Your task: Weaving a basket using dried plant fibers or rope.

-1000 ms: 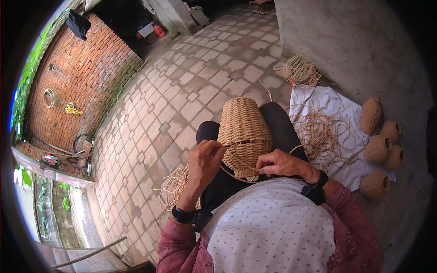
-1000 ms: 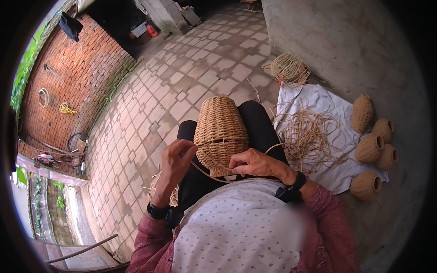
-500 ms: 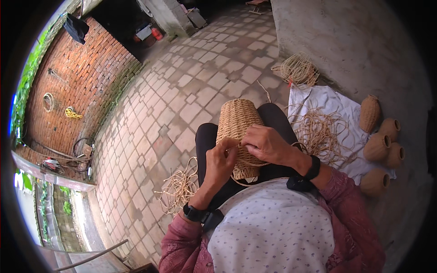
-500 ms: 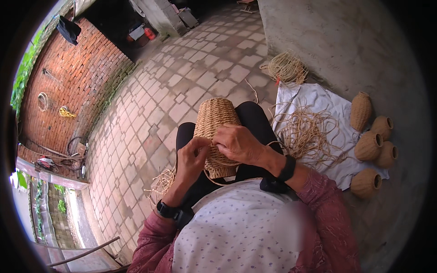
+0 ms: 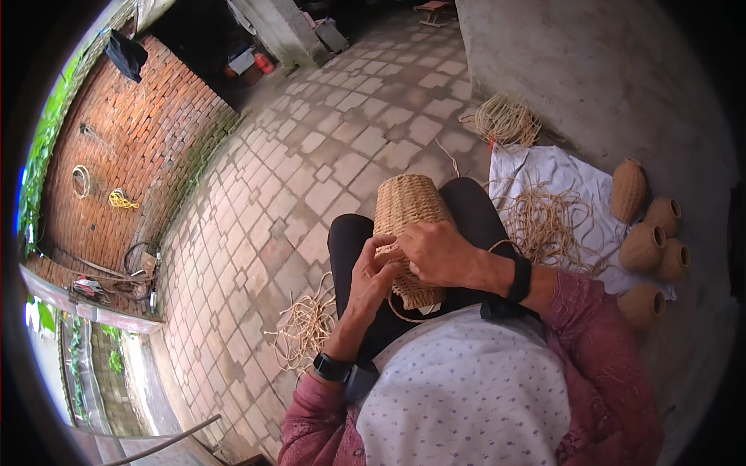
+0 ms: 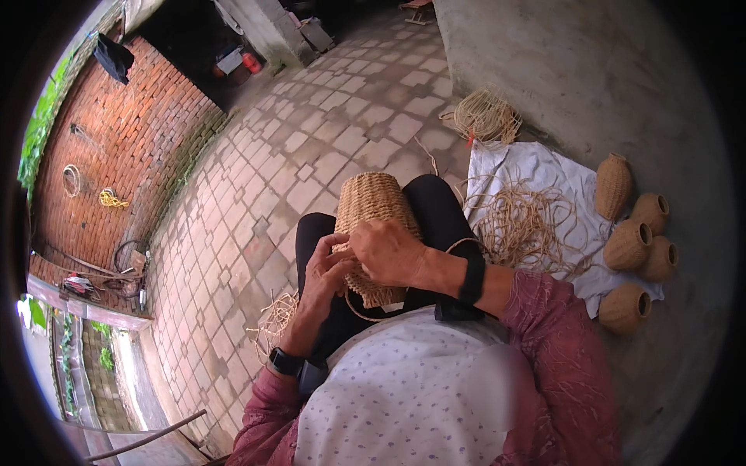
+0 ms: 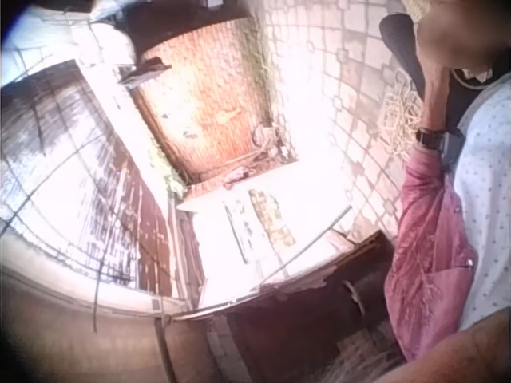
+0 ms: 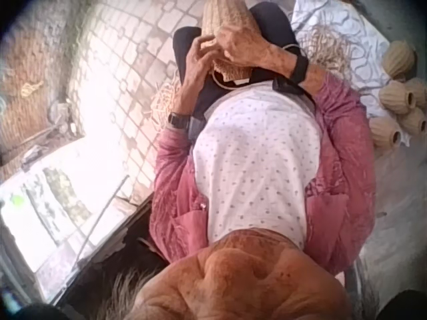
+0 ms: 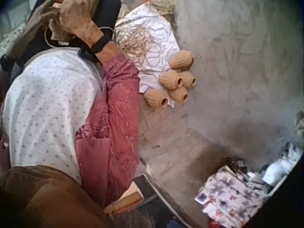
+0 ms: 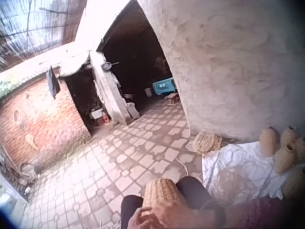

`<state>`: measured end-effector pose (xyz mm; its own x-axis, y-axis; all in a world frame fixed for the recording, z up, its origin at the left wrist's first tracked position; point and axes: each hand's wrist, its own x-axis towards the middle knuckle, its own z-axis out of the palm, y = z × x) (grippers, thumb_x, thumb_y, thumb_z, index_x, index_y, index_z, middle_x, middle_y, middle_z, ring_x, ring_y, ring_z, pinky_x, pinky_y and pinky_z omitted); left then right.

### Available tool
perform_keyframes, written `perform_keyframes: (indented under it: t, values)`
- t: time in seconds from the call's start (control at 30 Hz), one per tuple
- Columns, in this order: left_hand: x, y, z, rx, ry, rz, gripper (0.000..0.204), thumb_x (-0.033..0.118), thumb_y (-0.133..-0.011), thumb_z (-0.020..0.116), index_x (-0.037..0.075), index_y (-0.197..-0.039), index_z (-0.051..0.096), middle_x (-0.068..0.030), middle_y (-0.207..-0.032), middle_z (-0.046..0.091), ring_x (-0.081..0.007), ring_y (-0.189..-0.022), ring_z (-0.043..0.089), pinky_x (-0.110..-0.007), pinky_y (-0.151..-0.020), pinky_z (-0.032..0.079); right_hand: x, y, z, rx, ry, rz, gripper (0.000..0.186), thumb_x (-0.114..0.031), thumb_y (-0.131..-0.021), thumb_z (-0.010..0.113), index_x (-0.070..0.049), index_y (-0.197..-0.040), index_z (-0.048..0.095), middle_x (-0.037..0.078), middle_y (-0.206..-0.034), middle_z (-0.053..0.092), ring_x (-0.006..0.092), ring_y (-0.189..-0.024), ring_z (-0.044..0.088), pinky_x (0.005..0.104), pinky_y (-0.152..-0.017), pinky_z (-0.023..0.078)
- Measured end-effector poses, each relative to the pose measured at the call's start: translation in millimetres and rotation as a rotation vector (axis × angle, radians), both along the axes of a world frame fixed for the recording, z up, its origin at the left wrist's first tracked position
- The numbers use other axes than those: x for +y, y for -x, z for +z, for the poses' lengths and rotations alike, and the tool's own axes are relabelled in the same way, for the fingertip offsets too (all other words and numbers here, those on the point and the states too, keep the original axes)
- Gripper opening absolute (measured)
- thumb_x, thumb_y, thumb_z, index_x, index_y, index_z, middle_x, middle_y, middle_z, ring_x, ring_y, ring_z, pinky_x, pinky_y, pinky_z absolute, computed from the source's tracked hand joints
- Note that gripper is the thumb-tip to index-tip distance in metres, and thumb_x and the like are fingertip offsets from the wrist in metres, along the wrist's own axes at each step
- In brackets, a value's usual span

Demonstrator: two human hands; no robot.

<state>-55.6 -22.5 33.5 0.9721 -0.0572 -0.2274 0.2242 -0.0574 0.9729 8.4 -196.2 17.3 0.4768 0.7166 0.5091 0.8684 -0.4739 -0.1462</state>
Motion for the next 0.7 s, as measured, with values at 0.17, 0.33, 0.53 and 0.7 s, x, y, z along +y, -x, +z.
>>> perform_keyframes:
  t: [0.17,0.33,0.53,0.7]
  values:
    - [12.6,-5.0,-0.3,-0.008,-0.214,-0.006,0.044,0.01,-0.086,0.06,0.008,-0.128,0.051,-0.0173,-0.117,0.066,-0.0171,-0.096,0.063,-0.031,-0.085,0.049,-70.7,-15.2,-2.3,0.233,-0.181,-0.335,0.01,-0.01,-0.074,0.063,-0.002,-0.076,0.058,0.015,-0.079,0.06,0.0353,-0.075,0.063,0.0442,-0.066,0.052]
    - [14.8,-10.9,0.4,-0.009,-0.194,-0.03,0.041,0.013,-0.087,0.061,0.009,-0.127,0.051,-0.0142,-0.114,0.065,-0.0068,-0.075,0.056,-0.018,-0.05,0.038,-276.5,-65.2,-68.3,0.285,0.099,-0.988,0.017,-0.013,-0.075,0.06,0.003,-0.079,0.064,0.025,-0.082,0.066,0.0439,-0.079,0.064,0.05,-0.069,0.051]
    - [11.7,-14.9,1.3,0.073,0.12,0.03,0.035,0.007,-0.088,0.06,0.01,-0.122,0.052,-0.0056,-0.092,0.064,-0.0024,-0.053,0.038,-0.02,-0.045,0.029,-394.6,-60.9,-143.5,0.371,0.352,-1.315,0.024,-0.011,-0.075,0.062,0.002,-0.094,0.067,0.025,-0.095,0.066,0.0442,-0.093,0.064,0.0483,-0.076,0.051]
    - [19.5,-6.3,-12.8,0.096,0.282,0.165,0.03,0.007,-0.087,0.063,0.011,-0.115,0.052,0.0073,-0.063,0.047,-0.002,-0.046,0.028,-0.022,-0.045,0.021,-171.5,-48.4,-43.5,0.668,-0.487,-0.456,0.023,-0.022,-0.088,0.065,0.0,-0.094,0.062,0.014,-0.085,0.064,0.0273,-0.082,0.064,0.0372,-0.072,0.05]
